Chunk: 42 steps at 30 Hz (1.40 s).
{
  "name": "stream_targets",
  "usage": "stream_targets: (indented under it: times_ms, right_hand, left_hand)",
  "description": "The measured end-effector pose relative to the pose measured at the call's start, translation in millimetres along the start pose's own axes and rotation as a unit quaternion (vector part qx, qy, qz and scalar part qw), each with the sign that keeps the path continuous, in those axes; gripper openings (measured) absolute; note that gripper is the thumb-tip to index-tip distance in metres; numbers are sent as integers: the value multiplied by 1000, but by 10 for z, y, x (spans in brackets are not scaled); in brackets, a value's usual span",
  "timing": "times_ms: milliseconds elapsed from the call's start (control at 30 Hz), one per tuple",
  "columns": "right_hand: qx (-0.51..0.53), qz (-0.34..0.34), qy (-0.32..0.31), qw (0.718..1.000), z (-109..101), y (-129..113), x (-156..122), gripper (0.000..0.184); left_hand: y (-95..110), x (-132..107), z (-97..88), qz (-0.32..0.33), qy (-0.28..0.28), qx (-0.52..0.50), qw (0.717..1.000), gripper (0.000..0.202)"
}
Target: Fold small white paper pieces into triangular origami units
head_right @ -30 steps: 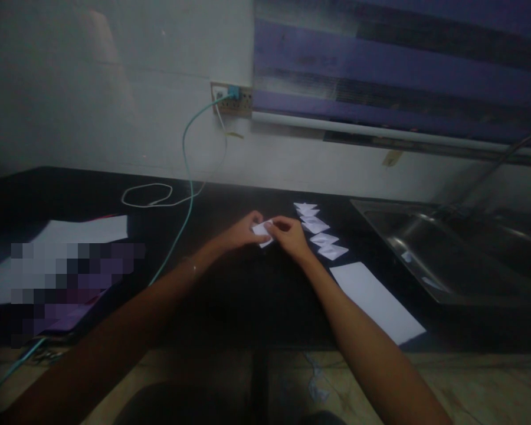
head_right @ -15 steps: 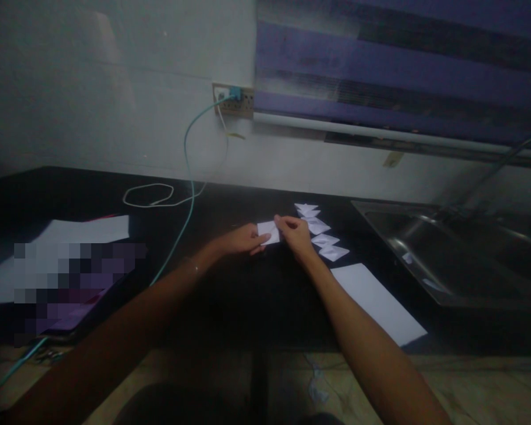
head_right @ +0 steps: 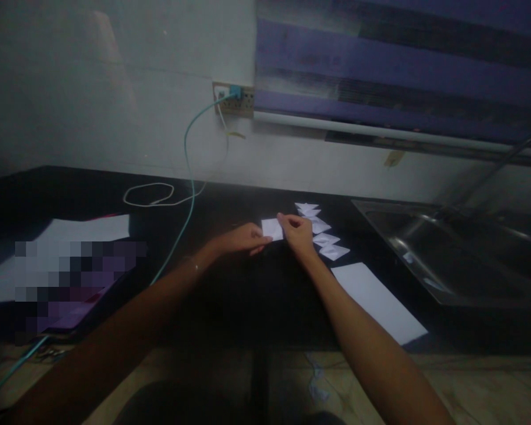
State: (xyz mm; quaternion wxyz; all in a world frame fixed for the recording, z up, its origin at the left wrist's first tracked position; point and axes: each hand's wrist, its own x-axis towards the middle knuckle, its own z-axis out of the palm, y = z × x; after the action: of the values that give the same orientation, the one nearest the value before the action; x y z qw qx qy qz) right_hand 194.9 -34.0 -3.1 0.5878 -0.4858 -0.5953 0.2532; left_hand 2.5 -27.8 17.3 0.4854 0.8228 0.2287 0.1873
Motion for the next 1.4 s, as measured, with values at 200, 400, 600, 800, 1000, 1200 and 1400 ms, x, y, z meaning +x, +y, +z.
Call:
stream_targets:
  times_ms: [200,400,600,800,1000,1200,1400]
  right_hand:
    - [104,78,-105,986,42,-11,-31,36]
    - [113,85,-149,979,23,-36,-49,38]
    - [99,98,-183,973,5,-38,-56,36]
    - [133,120,-207,962,27,-33,-43,49]
    - [35,58,-172,983,-15,-38,-53,53]
    - [48,61,-165,983,-26,-52,-56,47]
    - [123,118,-186,968,28,-47,-58,38]
  left_hand:
    - [-59,30,-12,16,65,-9,998,51]
    - [-121,94,-2,9,94,-42,995,52]
    - [-94,83,19,-19,138,-24,990,64]
    - [-95,71,18,-8,165,0,986,63]
    - [-85,82,2,-12,180,-27,983,65]
    - [-118,89,-34,24,240,-25,970,54]
    - [-191,127,-59,-8,266,-2,964,50]
